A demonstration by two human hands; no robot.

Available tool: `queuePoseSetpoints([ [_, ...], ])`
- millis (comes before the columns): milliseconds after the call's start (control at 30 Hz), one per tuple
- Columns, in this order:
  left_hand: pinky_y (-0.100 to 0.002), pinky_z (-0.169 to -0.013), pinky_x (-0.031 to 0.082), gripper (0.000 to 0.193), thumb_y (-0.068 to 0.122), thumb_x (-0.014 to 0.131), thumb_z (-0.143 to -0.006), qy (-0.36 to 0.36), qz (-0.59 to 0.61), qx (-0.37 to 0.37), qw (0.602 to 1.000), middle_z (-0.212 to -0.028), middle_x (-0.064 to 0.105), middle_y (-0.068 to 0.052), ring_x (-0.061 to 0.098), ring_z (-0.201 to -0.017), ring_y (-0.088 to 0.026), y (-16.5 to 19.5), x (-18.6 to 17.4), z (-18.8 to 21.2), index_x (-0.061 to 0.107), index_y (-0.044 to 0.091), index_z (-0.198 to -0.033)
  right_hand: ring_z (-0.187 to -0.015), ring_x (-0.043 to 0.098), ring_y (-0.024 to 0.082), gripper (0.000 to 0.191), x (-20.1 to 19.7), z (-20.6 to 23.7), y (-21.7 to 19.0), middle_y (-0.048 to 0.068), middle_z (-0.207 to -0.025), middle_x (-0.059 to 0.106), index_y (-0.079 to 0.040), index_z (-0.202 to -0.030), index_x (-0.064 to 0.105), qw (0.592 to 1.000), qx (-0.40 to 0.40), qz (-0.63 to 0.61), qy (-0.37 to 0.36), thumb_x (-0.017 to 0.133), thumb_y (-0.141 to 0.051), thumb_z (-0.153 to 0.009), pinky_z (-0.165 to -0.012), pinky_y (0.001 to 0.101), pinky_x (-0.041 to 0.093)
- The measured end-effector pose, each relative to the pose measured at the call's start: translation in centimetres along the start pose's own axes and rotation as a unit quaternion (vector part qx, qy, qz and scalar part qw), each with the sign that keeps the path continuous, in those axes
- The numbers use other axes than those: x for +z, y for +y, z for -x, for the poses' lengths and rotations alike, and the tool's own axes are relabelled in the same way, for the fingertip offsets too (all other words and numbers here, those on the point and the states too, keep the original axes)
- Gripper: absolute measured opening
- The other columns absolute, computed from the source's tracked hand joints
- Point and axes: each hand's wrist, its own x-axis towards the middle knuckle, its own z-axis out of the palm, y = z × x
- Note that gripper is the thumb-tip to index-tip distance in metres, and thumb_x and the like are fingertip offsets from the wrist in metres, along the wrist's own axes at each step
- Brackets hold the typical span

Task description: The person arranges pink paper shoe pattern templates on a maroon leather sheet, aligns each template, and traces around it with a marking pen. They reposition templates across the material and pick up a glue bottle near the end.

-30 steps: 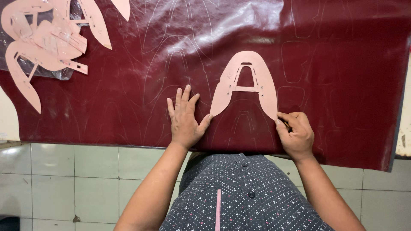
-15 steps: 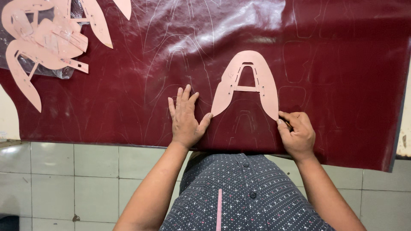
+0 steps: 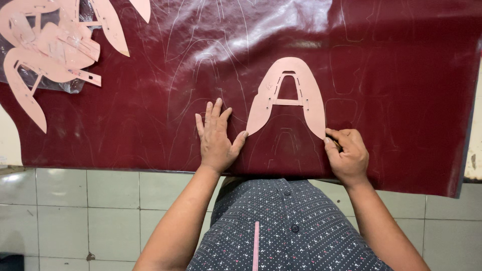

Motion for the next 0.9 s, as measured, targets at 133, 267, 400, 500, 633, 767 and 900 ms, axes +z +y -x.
queuePoseSetpoints([
  [133,-0.063,-0.125,0.007,0.071,0.040,0.076,-0.087,-0.003,-0.004,0.001,1.000,-0.164,0.034,-0.019,0.023,-0.156,-0.039,0.00,-0.02,0.01,0.051,0.004,-0.143,-0.077,0.059,0.015,0.022,0.02,-0.02,0.00,0.006,-0.094,0.062,-0.008,-0.114,0.077,1.000,-0.002,0.006,0.001,0.075,-0.011,-0.092,-0.065,0.0303,0.049],
  [267,-0.063,-0.125,0.007,0.071,0.040,0.076,-0.087,-0.003,-0.006,0.000,1.000,-0.163,0.034,-0.019,0.023,-0.156,-0.039,0.00,0.02,0.03,0.052,0.004,-0.143,-0.077,0.059,0.015,0.022,0.07,-0.01,0.01,0.006,-0.095,0.062,-0.009,-0.114,0.077,1.000,-0.004,0.009,0.006,0.075,-0.011,-0.092,-0.066,0.0305,0.050],
  [400,-0.063,-0.126,0.007,0.071,0.040,0.076,-0.087,0.002,-0.007,0.001,1.000,-0.164,0.034,-0.019,0.024,-0.156,-0.038,-0.02,0.10,0.04,0.052,0.003,-0.143,-0.076,0.059,0.015,0.023,0.11,0.00,-0.02,0.006,-0.095,0.062,-0.010,-0.115,0.077,1.000,-0.002,0.006,0.007,0.076,-0.011,-0.092,-0.065,0.0306,0.049],
  [500,-0.063,-0.126,0.007,0.070,0.040,0.076,-0.087,0.000,-0.011,-0.003,1.000,-0.164,0.035,-0.018,0.024,-0.156,-0.038,-0.05,0.14,0.02,0.052,0.004,-0.143,-0.074,0.059,0.015,0.023,0.18,-0.03,-0.02,0.006,-0.095,0.062,-0.010,-0.114,0.077,1.000,0.007,0.007,0.005,0.076,-0.012,-0.092,-0.064,0.0305,0.049],
  [633,-0.063,-0.125,0.007,0.070,0.041,0.076,-0.088,0.000,-0.016,-0.001,1.000,-0.164,0.034,-0.018,0.023,-0.156,-0.038,-0.02,0.15,0.04,0.052,0.004,-0.143,-0.077,0.059,0.014,0.022,0.27,-0.04,0.05,0.006,-0.096,0.062,-0.010,-0.115,0.078,1.000,-0.005,0.016,0.012,0.077,-0.012,-0.093,-0.066,0.0303,0.050],
  [767,-0.063,-0.126,0.007,0.070,0.041,0.076,-0.088,0.000,-0.018,-0.002,1.000,-0.164,0.034,-0.018,0.023,-0.156,-0.038,0.03,0.21,0.02,0.052,0.004,-0.143,-0.075,0.058,0.014,0.021,0.35,0.01,0.22,0.005,-0.096,0.063,-0.010,-0.114,0.078,1.000,0.008,0.012,0.007,0.076,-0.013,-0.093,-0.064,0.0301,0.049],
  [900,-0.063,-0.125,0.007,0.070,0.041,0.075,-0.089,-0.005,-0.023,-0.006,1.000,-0.164,0.034,-0.018,0.023,-0.156,-0.038,0.04,0.26,-0.04,0.052,0.004,-0.143,-0.076,0.058,0.015,0.022,0.34,-0.05,0.44,0.005,-0.095,0.063,-0.009,-0.114,0.078,1.000,0.004,0.018,0.001,0.075,-0.013,-0.093,-0.063,0.0299,0.049],
])
